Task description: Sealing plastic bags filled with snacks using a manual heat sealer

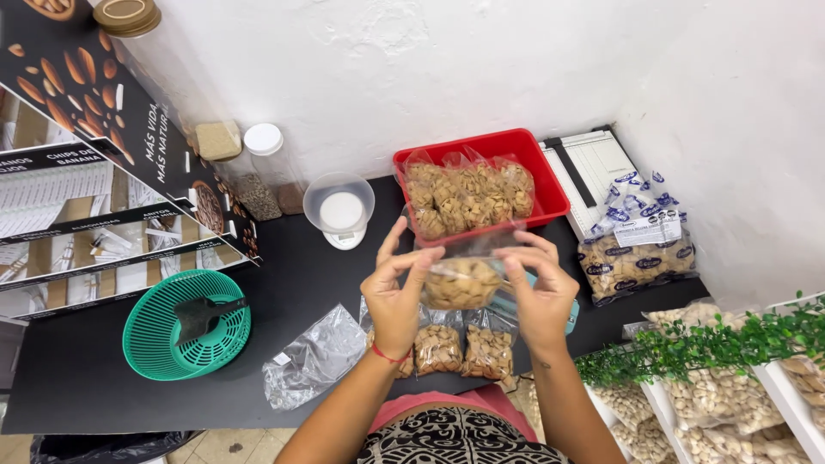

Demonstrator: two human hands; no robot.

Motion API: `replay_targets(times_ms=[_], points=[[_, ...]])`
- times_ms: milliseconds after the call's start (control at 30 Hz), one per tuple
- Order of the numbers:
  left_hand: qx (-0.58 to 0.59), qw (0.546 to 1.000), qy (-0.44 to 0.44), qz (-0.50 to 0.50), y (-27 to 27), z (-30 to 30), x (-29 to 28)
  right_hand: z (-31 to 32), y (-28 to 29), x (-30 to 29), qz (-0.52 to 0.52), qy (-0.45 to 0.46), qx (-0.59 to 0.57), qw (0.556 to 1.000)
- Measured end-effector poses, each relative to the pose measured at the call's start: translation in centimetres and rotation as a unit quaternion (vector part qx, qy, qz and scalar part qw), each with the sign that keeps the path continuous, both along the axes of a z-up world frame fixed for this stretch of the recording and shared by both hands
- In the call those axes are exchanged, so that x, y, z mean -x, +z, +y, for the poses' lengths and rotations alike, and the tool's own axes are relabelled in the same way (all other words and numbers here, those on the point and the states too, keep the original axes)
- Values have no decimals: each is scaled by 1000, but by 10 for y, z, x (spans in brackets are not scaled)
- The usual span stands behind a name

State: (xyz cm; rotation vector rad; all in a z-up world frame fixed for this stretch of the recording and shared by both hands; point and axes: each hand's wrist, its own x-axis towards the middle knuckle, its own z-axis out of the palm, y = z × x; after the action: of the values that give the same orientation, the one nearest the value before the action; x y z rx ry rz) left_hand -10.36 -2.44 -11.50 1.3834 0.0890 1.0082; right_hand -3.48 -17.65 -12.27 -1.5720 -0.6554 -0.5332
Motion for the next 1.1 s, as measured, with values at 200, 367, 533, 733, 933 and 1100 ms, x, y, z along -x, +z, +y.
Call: replay_targets(times_ms=[200, 367, 533, 733, 933, 1100], points=[[5, 999, -17, 27, -4, -2, 2, -8, -5, 4, 13, -10, 11, 1000], [36, 998, -36, 48, -16, -7, 0, 1, -10, 11, 16, 5, -4, 1000], [58, 994, -68, 62, -12, -13, -3, 6, -12, 13, 44, 32, -11, 998], [122, 985, -93, 80, -16, -7, -6, -5, -23, 3, 75, 19, -81, 994], [163, 976, -106, 102, -14, -4, -9, 11, -17, 16, 169, 30, -159, 972], [124, 964, -213, 98, -21, -11, -6, 10, -29, 12, 190, 40, -229, 954]])
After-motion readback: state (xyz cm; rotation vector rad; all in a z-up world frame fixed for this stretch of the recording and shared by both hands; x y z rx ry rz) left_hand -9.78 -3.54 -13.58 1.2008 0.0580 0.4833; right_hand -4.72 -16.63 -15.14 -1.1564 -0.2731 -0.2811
